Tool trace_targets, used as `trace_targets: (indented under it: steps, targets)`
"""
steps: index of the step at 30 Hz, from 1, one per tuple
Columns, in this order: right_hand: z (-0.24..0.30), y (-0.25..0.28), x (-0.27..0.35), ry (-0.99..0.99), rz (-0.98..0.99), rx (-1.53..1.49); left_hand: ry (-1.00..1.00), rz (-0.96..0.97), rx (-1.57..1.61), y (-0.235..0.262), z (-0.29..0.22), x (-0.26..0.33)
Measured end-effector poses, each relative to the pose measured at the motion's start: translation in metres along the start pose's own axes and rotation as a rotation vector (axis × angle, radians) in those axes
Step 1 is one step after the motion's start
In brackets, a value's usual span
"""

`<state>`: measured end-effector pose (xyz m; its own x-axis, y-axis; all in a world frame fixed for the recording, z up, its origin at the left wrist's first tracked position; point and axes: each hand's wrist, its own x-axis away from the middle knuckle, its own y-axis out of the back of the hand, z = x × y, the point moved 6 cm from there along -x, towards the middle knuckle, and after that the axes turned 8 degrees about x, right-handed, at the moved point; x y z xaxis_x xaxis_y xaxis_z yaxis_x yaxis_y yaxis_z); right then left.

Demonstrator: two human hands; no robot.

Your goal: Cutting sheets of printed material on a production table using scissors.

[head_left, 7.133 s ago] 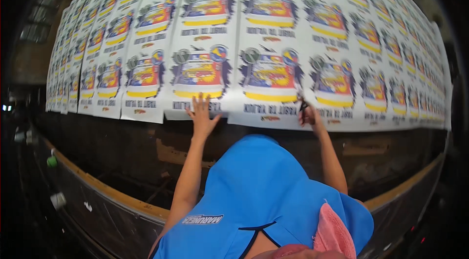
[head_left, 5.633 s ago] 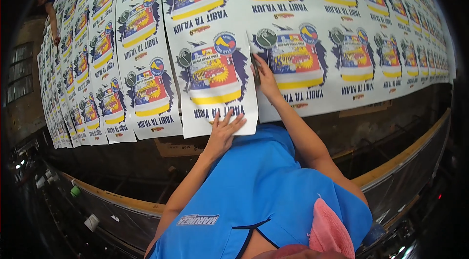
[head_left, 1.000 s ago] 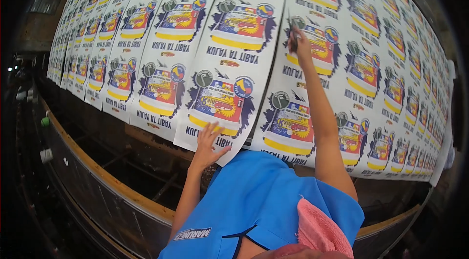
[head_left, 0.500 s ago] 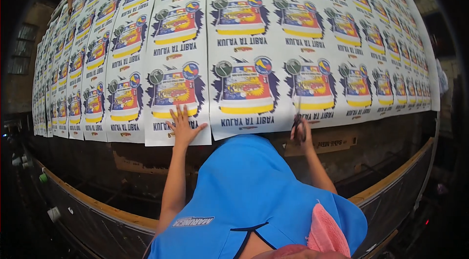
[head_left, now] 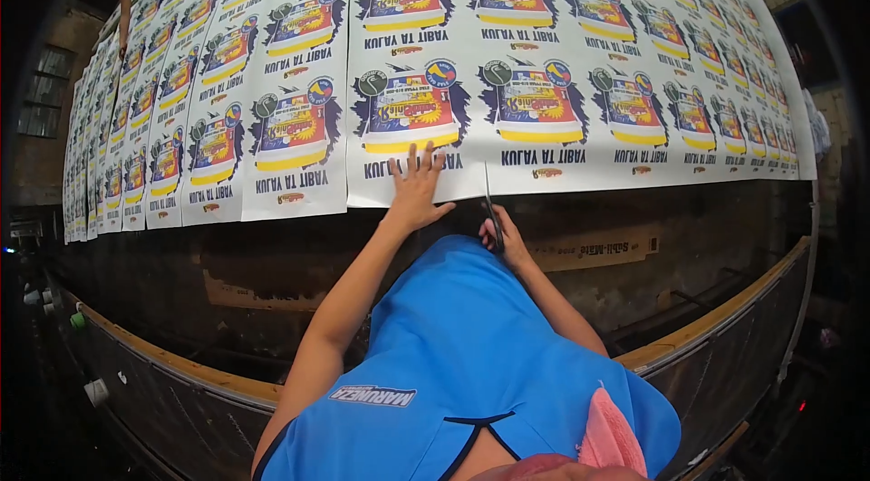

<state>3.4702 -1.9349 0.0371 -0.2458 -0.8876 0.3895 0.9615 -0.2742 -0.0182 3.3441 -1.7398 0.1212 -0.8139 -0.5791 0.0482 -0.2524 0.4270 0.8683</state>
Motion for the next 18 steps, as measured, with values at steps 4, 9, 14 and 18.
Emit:
trace_targets:
  steps: [4, 9, 14, 18]
  targets:
    - [0.039, -0.01, 0.01, -0.079, -0.073, -0.182, -0.027, 0.018, -0.048, -0.016, -0.032, -0.01]
    - [0.074, -0.013, 0.03, -0.108, -0.125, -0.11, -0.067, -0.003, -0.03, -0.02, -0.033, -0.012]
    - [0.089, 0.0, -0.012, -0.143, -0.134, -0.191, -0.059, -0.001, 0.043, -0.006, -0.041, -0.008]
    - [0.078, 0.021, -0.086, -0.063, -0.189, -0.199, -0.028, 0.005, 0.089, 0.005, -0.044, -0.009]
